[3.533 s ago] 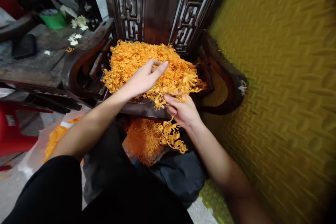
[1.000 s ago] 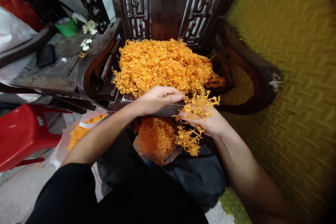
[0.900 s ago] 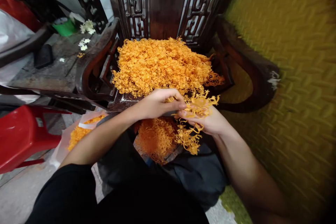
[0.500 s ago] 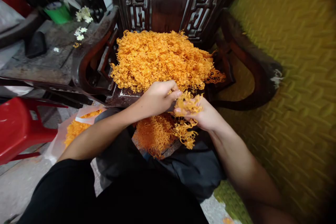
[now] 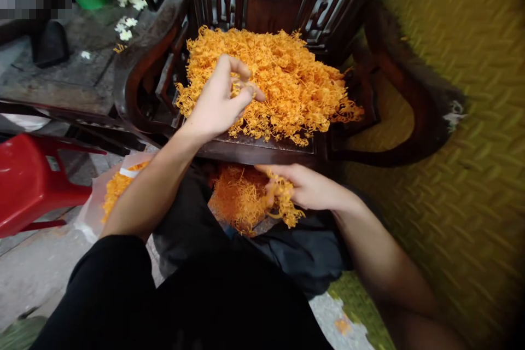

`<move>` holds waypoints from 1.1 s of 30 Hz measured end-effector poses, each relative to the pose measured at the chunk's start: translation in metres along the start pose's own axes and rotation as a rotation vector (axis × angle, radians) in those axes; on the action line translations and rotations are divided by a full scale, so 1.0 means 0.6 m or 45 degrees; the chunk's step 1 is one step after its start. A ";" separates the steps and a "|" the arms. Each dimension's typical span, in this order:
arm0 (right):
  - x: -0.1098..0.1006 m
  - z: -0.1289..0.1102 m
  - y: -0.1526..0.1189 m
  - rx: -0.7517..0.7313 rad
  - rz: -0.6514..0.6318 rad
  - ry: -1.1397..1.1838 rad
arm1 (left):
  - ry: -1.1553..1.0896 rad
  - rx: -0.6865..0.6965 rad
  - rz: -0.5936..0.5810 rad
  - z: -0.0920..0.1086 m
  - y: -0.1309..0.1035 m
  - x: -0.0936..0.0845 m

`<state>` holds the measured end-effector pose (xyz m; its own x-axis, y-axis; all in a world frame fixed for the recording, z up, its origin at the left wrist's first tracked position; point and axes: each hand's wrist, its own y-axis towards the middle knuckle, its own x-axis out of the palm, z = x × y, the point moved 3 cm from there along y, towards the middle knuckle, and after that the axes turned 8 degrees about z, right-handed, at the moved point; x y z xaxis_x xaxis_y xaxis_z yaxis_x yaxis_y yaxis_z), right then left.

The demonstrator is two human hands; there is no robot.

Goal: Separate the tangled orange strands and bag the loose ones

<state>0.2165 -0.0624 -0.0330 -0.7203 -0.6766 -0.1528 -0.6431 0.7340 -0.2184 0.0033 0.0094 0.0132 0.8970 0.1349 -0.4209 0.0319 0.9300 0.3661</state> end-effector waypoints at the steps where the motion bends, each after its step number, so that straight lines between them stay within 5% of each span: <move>1: -0.002 0.003 0.002 0.065 0.070 0.097 | -0.076 -0.059 -0.063 0.004 -0.006 0.007; 5: -0.012 0.011 0.016 0.233 0.455 0.537 | -0.318 -0.266 -0.317 0.010 -0.017 0.024; 8: -0.017 0.011 0.026 0.238 0.660 0.692 | -0.397 -0.329 -0.329 0.002 -0.010 0.023; 14: -0.015 0.006 0.032 0.191 0.677 0.842 | -0.344 -0.296 -0.255 -0.004 -0.013 0.026; 20: -0.002 0.007 0.036 0.124 0.614 0.780 | -0.075 -0.025 -0.363 0.045 -0.034 0.049; 25: 0.001 -0.005 0.033 -0.217 0.586 0.501 | 0.265 0.133 -0.399 0.058 -0.035 0.054; 31: -0.029 -0.024 0.011 -0.546 0.990 0.200 | 0.413 0.250 -0.463 0.048 -0.041 0.060; 33: -0.033 -0.024 0.007 -0.567 0.950 0.226 | 0.293 0.296 -0.561 0.052 -0.044 0.063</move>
<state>0.2241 -0.0449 -0.0174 -0.9983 -0.0205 0.0545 -0.0045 0.9601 0.2795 0.0504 -0.0210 0.0134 0.6577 -0.1550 -0.7371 0.5031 0.8187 0.2767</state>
